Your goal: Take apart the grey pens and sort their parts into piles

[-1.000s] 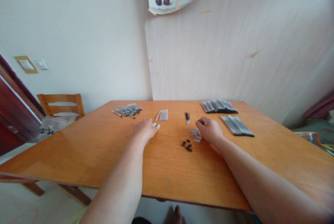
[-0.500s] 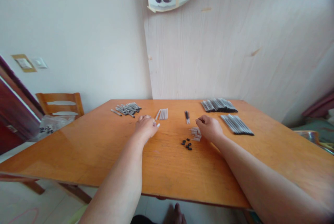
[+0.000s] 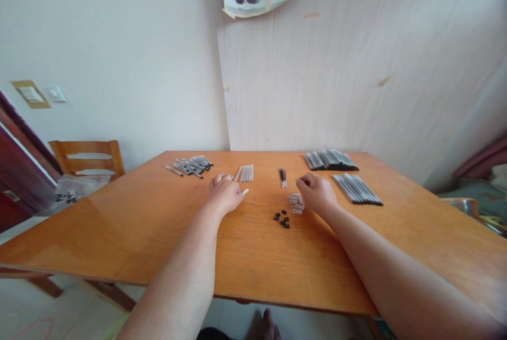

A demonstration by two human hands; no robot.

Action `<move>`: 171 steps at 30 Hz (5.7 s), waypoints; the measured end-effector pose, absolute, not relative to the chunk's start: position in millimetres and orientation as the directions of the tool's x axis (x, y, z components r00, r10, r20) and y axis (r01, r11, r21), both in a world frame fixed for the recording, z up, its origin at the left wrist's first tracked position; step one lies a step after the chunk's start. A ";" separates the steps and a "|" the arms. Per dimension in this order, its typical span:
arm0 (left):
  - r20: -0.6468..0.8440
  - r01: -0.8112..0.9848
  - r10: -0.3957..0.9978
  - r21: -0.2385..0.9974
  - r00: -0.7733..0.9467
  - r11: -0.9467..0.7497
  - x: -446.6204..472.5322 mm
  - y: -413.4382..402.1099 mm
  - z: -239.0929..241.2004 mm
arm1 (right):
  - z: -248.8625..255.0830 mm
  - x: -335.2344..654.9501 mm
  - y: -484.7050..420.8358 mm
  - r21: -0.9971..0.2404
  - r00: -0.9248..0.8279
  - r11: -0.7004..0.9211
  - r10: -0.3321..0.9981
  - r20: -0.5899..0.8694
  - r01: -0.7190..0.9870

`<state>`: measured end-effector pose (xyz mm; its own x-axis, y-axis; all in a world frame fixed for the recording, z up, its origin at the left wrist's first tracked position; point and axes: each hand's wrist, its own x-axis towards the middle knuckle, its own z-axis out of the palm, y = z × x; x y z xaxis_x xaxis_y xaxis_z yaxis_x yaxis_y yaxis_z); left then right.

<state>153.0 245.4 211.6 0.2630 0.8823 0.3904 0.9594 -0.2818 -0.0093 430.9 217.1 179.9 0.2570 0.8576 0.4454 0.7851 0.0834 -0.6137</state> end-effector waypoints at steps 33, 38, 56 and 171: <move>0.152 0.450 0.834 0.784 0.530 -0.429 226.4 202.2 219.5 | 190.3 390.1 188.8 -0.926 -0.096 0.348 0.937 0.336 0.145; 0.178 0.447 0.836 0.777 0.520 -0.444 227.1 203.6 217.7 | 188.8 389.7 189.0 -0.933 -0.112 0.320 0.946 0.305 0.161; 0.320 0.521 0.787 0.610 0.527 -0.597 230.1 194.2 231.9 | 190.8 393.1 188.2 -0.968 -0.141 0.250 0.958 0.251 -0.022; 0.188 -0.207 0.978 0.964 0.090 -0.166 242.1 225.4 208.2 | 179.3 394.1 203.4 -0.831 -0.068 0.415 0.904 0.421 0.370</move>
<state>242.1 225.4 208.2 0.0904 0.9780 0.1881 -0.2072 -0.1662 0.9641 394.1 203.4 179.3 -0.0676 0.9044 0.4212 0.3697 0.4149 -0.8314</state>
